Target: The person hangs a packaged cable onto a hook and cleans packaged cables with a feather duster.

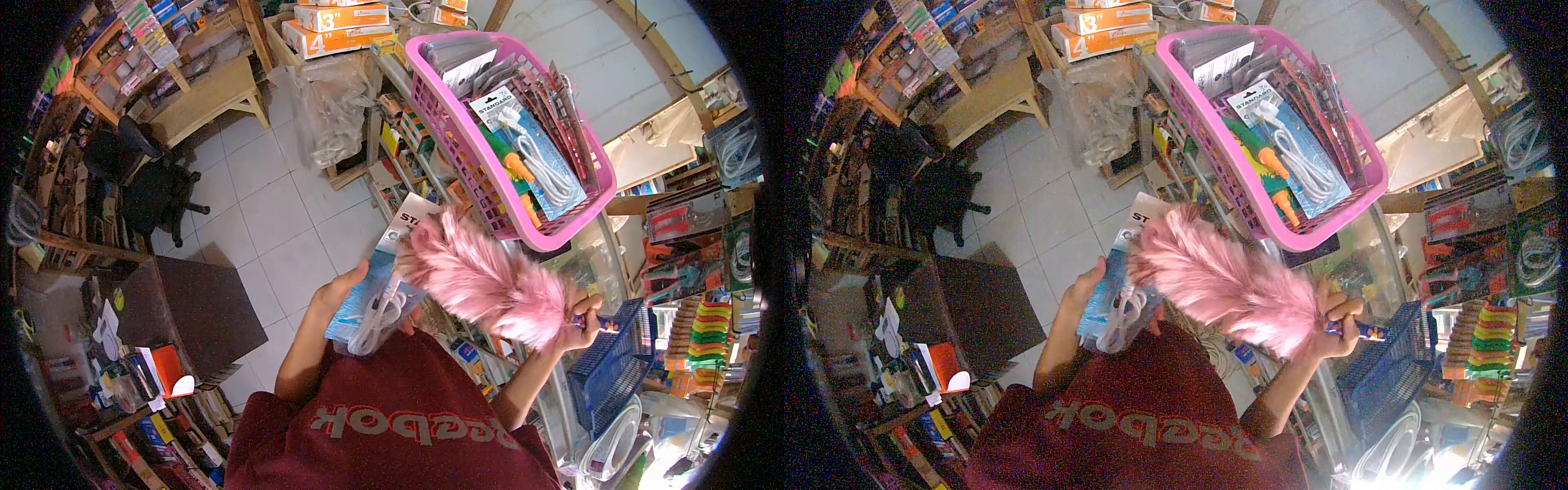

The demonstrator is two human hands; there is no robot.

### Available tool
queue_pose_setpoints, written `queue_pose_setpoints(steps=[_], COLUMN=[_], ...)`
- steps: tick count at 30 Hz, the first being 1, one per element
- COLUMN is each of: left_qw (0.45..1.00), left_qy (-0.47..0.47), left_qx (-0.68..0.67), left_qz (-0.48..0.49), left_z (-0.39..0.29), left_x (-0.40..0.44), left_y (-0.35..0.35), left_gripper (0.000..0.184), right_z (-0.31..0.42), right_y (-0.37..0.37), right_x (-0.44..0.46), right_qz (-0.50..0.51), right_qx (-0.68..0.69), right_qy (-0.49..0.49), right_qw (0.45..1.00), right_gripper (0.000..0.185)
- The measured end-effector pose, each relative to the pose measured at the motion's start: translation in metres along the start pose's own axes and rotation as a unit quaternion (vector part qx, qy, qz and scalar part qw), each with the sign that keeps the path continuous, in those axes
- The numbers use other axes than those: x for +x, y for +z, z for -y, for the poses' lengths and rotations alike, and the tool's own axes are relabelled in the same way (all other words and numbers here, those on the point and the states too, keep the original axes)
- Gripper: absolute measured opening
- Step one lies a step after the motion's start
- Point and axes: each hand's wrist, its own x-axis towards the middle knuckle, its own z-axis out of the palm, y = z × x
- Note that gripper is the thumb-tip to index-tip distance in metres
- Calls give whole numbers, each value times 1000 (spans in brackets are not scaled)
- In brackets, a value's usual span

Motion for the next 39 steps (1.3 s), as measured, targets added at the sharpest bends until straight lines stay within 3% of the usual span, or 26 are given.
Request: queue_pose_setpoints(steps=[2, 4, 6, 7, 10, 11, 13, 16, 18, 20, 22, 23, 26, 28, 31, 32, 34, 35, 36, 38, 39], left_qw=[999, 995, 999, 999, 1000, 999, 992, 994, 997, 996, 991, 989, 996, 994, 983, 993, 1000, 996, 982, 977, 990], left_qy=[-2, -10, 5, 18, 6, -2, -10, 0, 13, 7, -6, -8, 7, 1, -17, -13, -5, -10, -15, -25, -32], left_qx=[-13, -40, -11, 37, 19, 9, 3, 40, 58, 37, -5, -20, -18, -8, -37, -19, 15, -24, -63, -72, -42], left_qz=[31, 94, 46, -15, -23, 42, 127, 104, 58, 79, 134, 144, 93, 105, 177, 118, -3, 87, 177, 197, 129], left_z=[-4, -12, -13, -13, -17, -21, -34, -34, -20, -19, -28, -29, -18, -25, -29, -23, -15, -12, -27, -27, -11], left_x=[1, 2, 3, 3, 3, 3, 5, 6, 8, 9, 10, 11, 14, 12, 15, 17, 19, 20, 19, 20, 23], left_y=[6, 17, 16, 14, 21, 25, 37, 36, 22, 22, 35, 36, 28, 34, 38, 29, 18, 13, 34, 33, 11], left_gripper=[71, 71, 70, 71, 73, 74, 75, 76, 76, 76, 76, 76, 75, 75, 74, 73, 71, 70, 69, 70, 72], right_z=[4, 4, 2, 2, 8, 5, 1, 3, 5, -2, 1, 1, 0, 3, 3, 1, 3, 2, 1, -1, 0], right_y=[2, -4, -12, -14, -4, -21, -31, -10, 34, -47, 2, -3, -10, -21, -22, -18, 9, -9, -13, -15, -14], right_x=[-2, -6, -4, -4, -6, -9, -7, -2, -8, -19, -14, -16, -16, -17, -18, -17, -17, -18, -19, -20, -20], right_qz=[-55, -46, -33, 65, 22, -97, 64, 38, -248, -193, -169, -63, 52, -68, -25, 6, -71, -48, -84, -154, -149], right_qx=[0, -14, -25, 54, 122, 77, 118, 57, 30, 53, -16, -62, 98, 48, 22, -24, 47, 121, 43, -114, -57], right_qy=[-6, -4, -3, 43, 38, 1, 26, 12, -21, -34, -14, 18, 6, -18, 3, -1, 10, 9, -6, -37, -26], right_qw=[998, 999, 999, 995, 992, 992, 991, 998, 968, 979, 985, 996, 994, 996, 999, 1000, 996, 991, 996, 981, 987], right_gripper=[27, 28, 29, 26, 22, 25, 21, 21, 23, 24, 25, 26, 21, 20, 18, 25, 23, 27, 26, 23, 24])
